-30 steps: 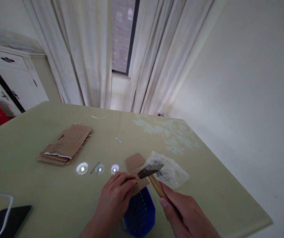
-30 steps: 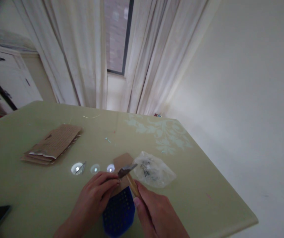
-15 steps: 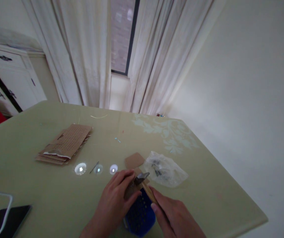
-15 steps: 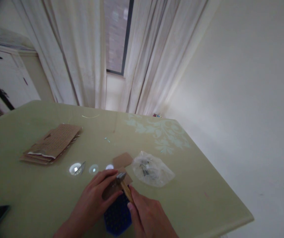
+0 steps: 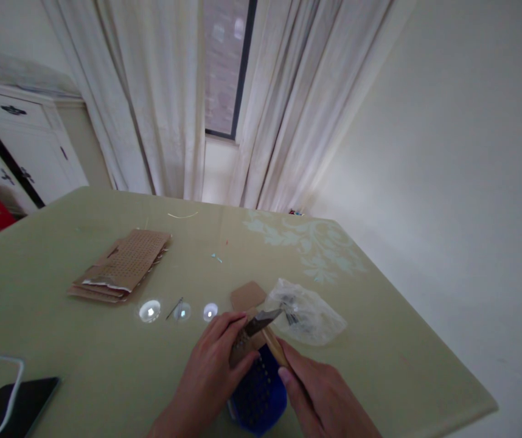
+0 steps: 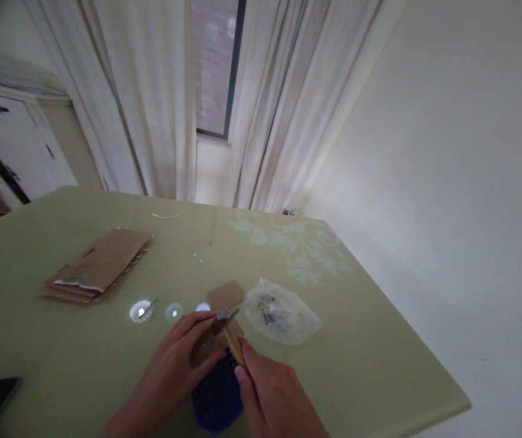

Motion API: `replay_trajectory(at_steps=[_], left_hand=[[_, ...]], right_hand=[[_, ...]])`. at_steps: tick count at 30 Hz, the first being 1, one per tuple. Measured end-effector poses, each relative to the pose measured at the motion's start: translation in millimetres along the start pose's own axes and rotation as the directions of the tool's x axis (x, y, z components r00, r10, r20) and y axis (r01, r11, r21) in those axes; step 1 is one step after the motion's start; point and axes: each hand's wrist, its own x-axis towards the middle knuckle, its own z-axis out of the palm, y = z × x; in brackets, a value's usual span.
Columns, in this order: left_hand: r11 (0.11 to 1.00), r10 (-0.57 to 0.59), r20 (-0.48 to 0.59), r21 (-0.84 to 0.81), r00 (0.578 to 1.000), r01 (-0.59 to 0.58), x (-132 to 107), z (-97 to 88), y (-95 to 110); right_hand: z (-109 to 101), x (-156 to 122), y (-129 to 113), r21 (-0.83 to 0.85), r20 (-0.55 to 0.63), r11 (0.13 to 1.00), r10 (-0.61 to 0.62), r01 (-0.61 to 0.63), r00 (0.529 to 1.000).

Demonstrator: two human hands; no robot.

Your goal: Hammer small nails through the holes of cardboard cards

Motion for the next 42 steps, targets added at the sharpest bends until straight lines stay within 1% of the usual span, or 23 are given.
replay_trajectory(at_steps=[3,5,7,9,12,15,18,20,22,23,24,25,26,27,28,29,31,33,35,38,41,42], left_hand=[[0.999,-0.010,0.003,-0.035,1.000,0.010,-1,2.4,-3],[0.999,-0.027,-0.021,-0.046,0.999,0.026,-2,4.4,-4],[0.996,-0.072,-0.060,-0.055,0.996,0.069,-2,5.9,-6],[0.983,-0.150,-0.052,-0.112,0.987,0.144,-1,5.9,-9],[0.933,-0.243,0.080,-0.252,0.967,0.255,-1,2.3,-14],[0.889,-0.279,0.216,-0.310,0.936,0.337,-1,-4.2,-18],[0.847,-0.285,0.314,-0.360,0.906,0.391,-2,-9.2,-18],[0.807,-0.266,0.332,-0.436,0.905,0.397,0,-12.4,-17],[0.780,-0.270,0.286,-0.495,0.919,0.383,5,-18.4,-22],[0.786,-0.302,0.234,-0.488,0.924,0.380,8,-23.2,-27],[0.807,-0.350,0.160,-0.448,0.923,0.384,11,-29.0,-34],[0.839,-0.412,0.067,-0.360,0.909,0.407,14,-35.7,-42],[0.862,-0.473,-0.056,-0.234,0.879,0.449,16,-42.6,-52],[0.867,-0.497,-0.184,-0.077,0.848,0.492,17,-49.1,-62],[0.842,-0.495,-0.279,0.079,0.823,0.533,17,-54.7,-72],[0.800,-0.483,-0.340,0.204,0.807,0.565,17,-58.9,-81],[0.728,-0.475,-0.345,0.363,0.810,0.581,14,-62.5,-95],[0.706,-0.476,-0.307,0.426,0.824,0.566,11,-61.0,-102],[0.711,-0.466,-0.287,0.441,0.837,0.547,9,-57.9,-105],[0.728,-0.443,-0.288,0.437,0.849,0.528,10,-55.4,-105],[0.755,-0.412,-0.306,0.412,0.858,0.510,13,-54.5,-97],[0.787,-0.409,-0.309,0.356,0.859,0.503,14,-53.5,-91]], right_hand=[[-4,1,-3,0.020,0.030,1.000,-0.003,0.003,1.000],[-9,3,-1,0.080,0.008,0.996,0.049,-0.050,0.999],[-13,11,8,0.235,-0.016,0.960,0.158,-0.150,0.987],[-13,25,24,0.444,-0.002,0.866,0.257,-0.230,0.966],[-4,56,55,0.650,-0.024,0.734,0.280,-0.198,0.960],[16,85,82,0.822,0.034,0.536,0.293,-0.194,0.955],[39,97,96,0.864,0.046,0.466,0.307,-0.192,0.951],[51,96,101,0.876,0.059,0.438,0.312,-0.199,0.948],[59,91,104,0.887,0.079,0.410,0.314,-0.211,0.946],[61,89,106,0.892,0.088,0.397,0.315,-0.216,0.945],[63,88,107,0.896,0.093,0.386,0.317,-0.218,0.944],[64,87,108,0.901,0.096,0.375,0.320,-0.219,0.943],[65,87,109,0.905,0.096,0.366,0.322,-0.218,0.942],[66,87,110,0.909,0.096,0.358,0.324,-0.216,0.941],[66,88,110,0.912,0.096,0.351,0.325,-0.214,0.941],[67,88,111,0.914,0.097,0.346,0.325,-0.213,0.941],[69,89,111,0.916,0.102,0.339,0.321,-0.214,0.942],[70,89,111,0.918,0.104,0.335,0.318,-0.214,0.942],[71,89,112,0.919,0.108,0.331,0.315,-0.216,0.943],[71,89,112,0.919,0.117,0.325,0.313,-0.222,0.943],[70,89,112,0.918,0.119,0.326,0.312,-0.224,0.943],[70,90,112,0.918,0.120,0.327,0.311,-0.225,0.943]])
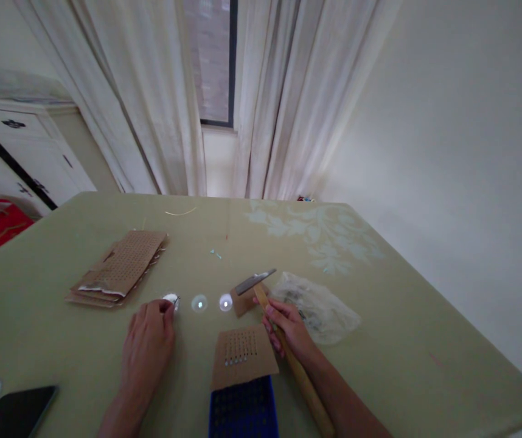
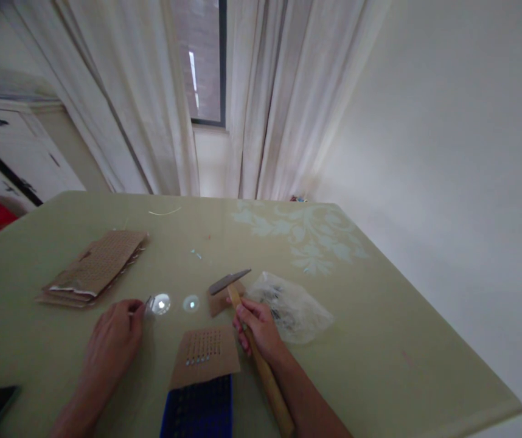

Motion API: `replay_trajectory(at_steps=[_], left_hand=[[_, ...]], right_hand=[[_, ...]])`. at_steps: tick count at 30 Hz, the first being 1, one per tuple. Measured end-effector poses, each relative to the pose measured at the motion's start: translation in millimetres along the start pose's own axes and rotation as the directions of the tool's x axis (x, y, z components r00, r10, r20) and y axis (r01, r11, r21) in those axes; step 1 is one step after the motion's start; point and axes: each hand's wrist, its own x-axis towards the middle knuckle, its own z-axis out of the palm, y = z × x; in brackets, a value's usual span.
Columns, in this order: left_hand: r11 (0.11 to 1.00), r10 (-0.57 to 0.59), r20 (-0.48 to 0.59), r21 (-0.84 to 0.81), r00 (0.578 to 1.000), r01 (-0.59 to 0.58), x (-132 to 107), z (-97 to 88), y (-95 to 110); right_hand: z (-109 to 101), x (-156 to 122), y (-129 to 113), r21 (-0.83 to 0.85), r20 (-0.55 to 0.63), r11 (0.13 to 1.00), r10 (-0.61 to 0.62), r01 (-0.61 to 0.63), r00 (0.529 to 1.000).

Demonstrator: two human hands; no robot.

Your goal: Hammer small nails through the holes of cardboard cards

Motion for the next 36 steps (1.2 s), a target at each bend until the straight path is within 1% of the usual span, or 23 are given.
replay_trajectory(at_steps=[1,2,3,4,6,7,8,9,11,13,20,30,36], left_hand=[[0.996,0.003,0.003,-0.094,1.000,-0.003,-3,-2.2,8],[0.970,0.008,0.018,-0.245,1.000,-0.003,-7,-4.7,17],[0.907,0.027,0.041,-0.422,0.999,-0.007,-12,-7.4,28],[0.836,0.069,0.061,-0.548,0.996,-0.024,-18,-10.1,39],[0.700,0.202,0.082,-0.709,0.976,-0.085,-32,-14.8,59],[0.645,0.265,0.087,-0.756,0.960,-0.110,-38,-16.6,67],[0.617,0.329,0.109,-0.776,0.938,-0.126,-44,-17.9,73],[0.606,0.385,0.129,-0.783,0.914,-0.145,-49,-18.5,78],[0.618,0.463,0.164,-0.764,0.871,-0.184,-55,-18.1,81],[0.642,0.495,0.173,-0.733,0.852,-0.224,-57,-16.0,81],[0.670,0.528,0.145,-0.677,0.837,-0.305,-57,-7.4,81],[0.671,0.535,0.151,-0.674,0.831,-0.310,-60,-5.1,80],[0.670,0.562,0.140,-0.654,0.815,-0.350,-60,-6.0,81]], right_hand=[[0,0,0,-0.002,0.002,1.000,0.001,-0.001,1.000],[0,0,0,-0.004,0.003,1.000,0.003,-0.003,1.000],[0,0,-1,-0.006,0.005,1.000,0.005,-0.005,1.000],[0,1,-1,-0.008,0.006,1.000,0.007,-0.007,1.000],[0,1,0,-0.012,0.004,1.000,0.009,-0.009,1.000],[0,1,0,-0.014,0.001,1.000,0.008,-0.008,1.000],[0,1,0,-0.015,-0.002,1.000,0.008,-0.008,1.000],[0,2,1,-0.016,-0.007,1.000,0.007,-0.007,1.000],[1,2,1,-0.016,-0.016,1.000,0.003,-0.003,1.000],[1,2,0,-0.016,-0.021,1.000,-0.001,0.001,1.000],[2,2,0,-0.018,-0.016,1.000,-0.007,0.007,1.000],[2,1,0,-0.026,-0.015,0.999,-0.023,0.023,1.000],[3,0,-2,-0.040,-0.019,0.999,-0.025,0.024,1.000]])
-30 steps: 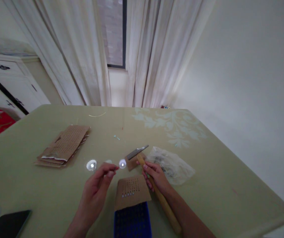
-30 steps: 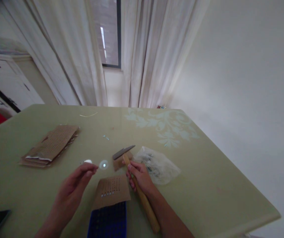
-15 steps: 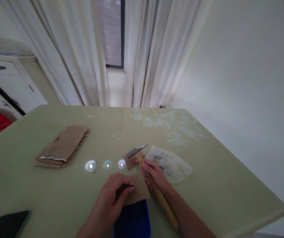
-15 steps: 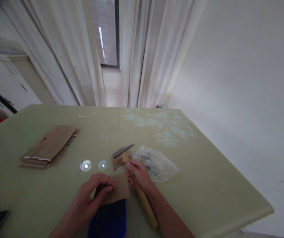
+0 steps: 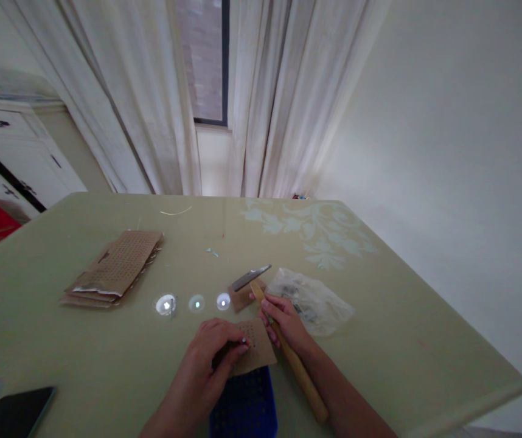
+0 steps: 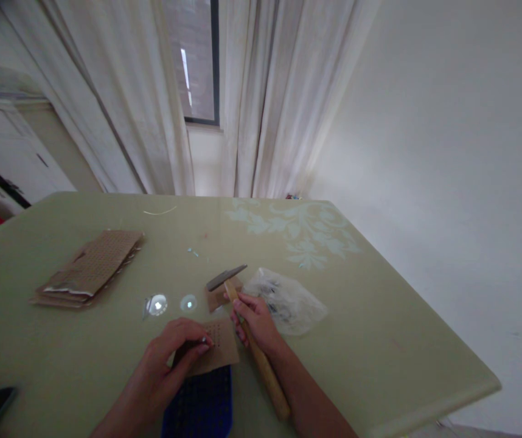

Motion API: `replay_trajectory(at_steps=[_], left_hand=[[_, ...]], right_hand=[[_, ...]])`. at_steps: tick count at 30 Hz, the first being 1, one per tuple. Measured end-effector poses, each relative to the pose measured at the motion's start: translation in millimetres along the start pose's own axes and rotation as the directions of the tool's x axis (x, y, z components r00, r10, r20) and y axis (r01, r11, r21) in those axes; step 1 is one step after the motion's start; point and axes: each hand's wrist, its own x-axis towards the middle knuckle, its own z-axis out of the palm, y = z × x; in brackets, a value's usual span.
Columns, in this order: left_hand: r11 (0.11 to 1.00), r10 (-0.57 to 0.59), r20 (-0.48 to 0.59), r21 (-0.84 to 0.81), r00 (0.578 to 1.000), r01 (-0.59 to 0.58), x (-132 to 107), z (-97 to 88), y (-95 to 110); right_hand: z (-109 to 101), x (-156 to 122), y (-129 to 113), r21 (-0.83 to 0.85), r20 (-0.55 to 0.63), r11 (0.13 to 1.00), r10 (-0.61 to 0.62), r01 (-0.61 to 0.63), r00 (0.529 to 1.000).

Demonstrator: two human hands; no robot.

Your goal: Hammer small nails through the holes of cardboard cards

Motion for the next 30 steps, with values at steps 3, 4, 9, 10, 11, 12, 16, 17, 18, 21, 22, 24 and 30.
replay_trajectory(at_steps=[3,4,9,10,11,12,16,17,18,21,22,24,30], left_hand=[[0.998,0.046,-0.009,0.044,0.999,-0.045,1,-0.1,1],[0.996,0.072,-0.012,0.059,0.997,-0.071,2,-0.2,1],[0.973,0.203,-0.002,0.113,0.979,-0.201,7,-0.4,6],[0.968,0.221,0.004,0.121,0.975,-0.220,7,-0.4,7],[0.963,0.236,0.010,0.130,0.972,-0.235,8,-0.5,7],[0.959,0.247,0.016,0.139,0.969,-0.247,8,-0.5,7],[0.950,0.258,0.023,0.176,0.966,-0.258,7,0.4,7],[0.949,0.258,0.023,0.181,0.966,-0.258,6,0.9,6],[0.950,0.252,0.025,0.185,0.967,-0.253,6,1.4,6],[0.955,0.228,0.038,0.185,0.973,-0.232,4,2.7,4],[0.956,0.221,0.044,0.186,0.974,-0.226,4,2.8,4],[0.957,0.216,0.057,0.186,0.975,-0.223,4,2.6,5],[0.959,0.215,0.041,0.183,0.976,-0.219,5,2.5,9]], right_hand=[[2,1,-1,-0.017,-0.008,1.000,-0.004,0.004,1.000],[3,1,-2,-0.025,-0.012,1.000,-0.008,0.007,1.000],[3,-21,-33,-0.100,-0.038,0.993,-0.065,0.061,0.997],[3,-32,-44,-0.133,-0.040,0.988,-0.079,0.073,0.996],[2,-46,-56,-0.229,-0.041,0.970,-0.089,0.077,0.995],[2,-61,-69,-0.337,-0.031,0.939,-0.087,0.071,0.996],[10,-121,-112,-0.671,0.037,0.741,-0.014,0.035,0.999],[14,-132,-118,-0.714,0.054,0.697,-0.052,0.075,0.997],[19,-140,-123,-0.743,0.077,0.655,-0.116,0.135,0.990],[32,-150,-126,-0.792,0.118,0.555,-0.271,0.255,0.955],[35,-150,-125,-0.802,0.134,0.533,-0.280,0.271,0.950],[38,-149,-123,-0.819,0.172,0.501,-0.251,0.280,0.953],[34,-151,-122,-0.855,0.179,0.430,-0.282,0.291,0.943]])
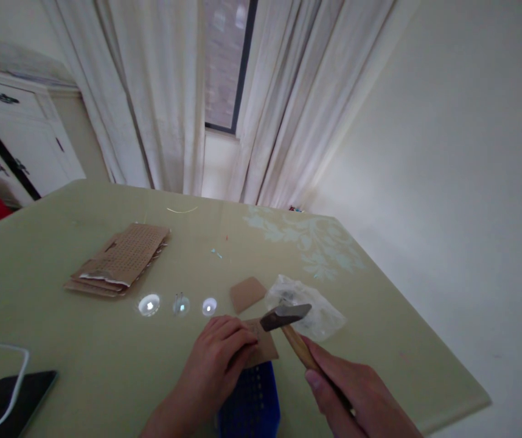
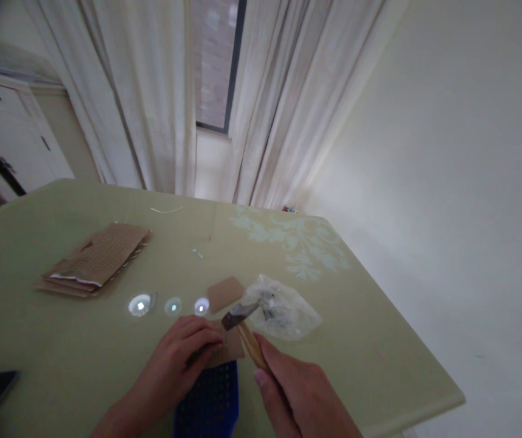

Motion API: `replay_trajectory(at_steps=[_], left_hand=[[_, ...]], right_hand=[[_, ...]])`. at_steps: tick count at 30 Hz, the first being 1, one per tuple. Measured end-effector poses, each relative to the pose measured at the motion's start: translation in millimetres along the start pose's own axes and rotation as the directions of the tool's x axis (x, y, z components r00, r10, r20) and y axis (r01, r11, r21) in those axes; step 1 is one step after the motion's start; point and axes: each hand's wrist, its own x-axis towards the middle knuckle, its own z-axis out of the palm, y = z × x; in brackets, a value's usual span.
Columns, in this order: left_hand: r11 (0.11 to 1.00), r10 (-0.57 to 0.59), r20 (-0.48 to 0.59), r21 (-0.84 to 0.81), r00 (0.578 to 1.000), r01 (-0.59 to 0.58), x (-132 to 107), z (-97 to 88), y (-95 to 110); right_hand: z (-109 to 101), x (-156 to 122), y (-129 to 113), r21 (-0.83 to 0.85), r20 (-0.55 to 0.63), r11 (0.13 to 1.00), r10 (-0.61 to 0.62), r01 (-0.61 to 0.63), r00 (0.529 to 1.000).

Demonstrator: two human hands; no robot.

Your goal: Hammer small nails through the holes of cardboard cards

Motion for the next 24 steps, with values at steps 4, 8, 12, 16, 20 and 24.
replay_trajectory(at_steps=[4,8,12,16,20,24], left_hand=[[0.998,-0.063,-0.010,-0.033,0.998,0.062,-2,1.2,1],[0.995,-0.084,0.030,-0.050,0.996,0.086,-3,1.5,1],[0.994,-0.093,0.055,-0.047,0.994,0.095,-3,1.8,1],[0.993,-0.112,0.086,-0.034,0.990,0.115,-3,1.9,2],[0.987,-0.154,0.093,-0.025,0.984,0.157,-4,2.2,3],[0.978,-0.200,0.083,-0.041,0.976,0.204,-6,2.8,1]], right_hand=[[7,-3,5,-0.008,0.064,1.000,-0.018,0.018,0.998],[13,-7,10,-0.017,0.014,1.000,-0.014,0.014,1.000],[17,-9,14,-0.030,0.019,1.000,-0.003,0.004,1.000],[20,-12,17,-0.075,0.057,0.997,0.002,0.002,0.998],[22,-16,21,-0.122,0.046,0.992,0.016,-0.010,0.999],[26,-19,27,-0.124,0.129,0.992,0.004,0.012,0.992]])
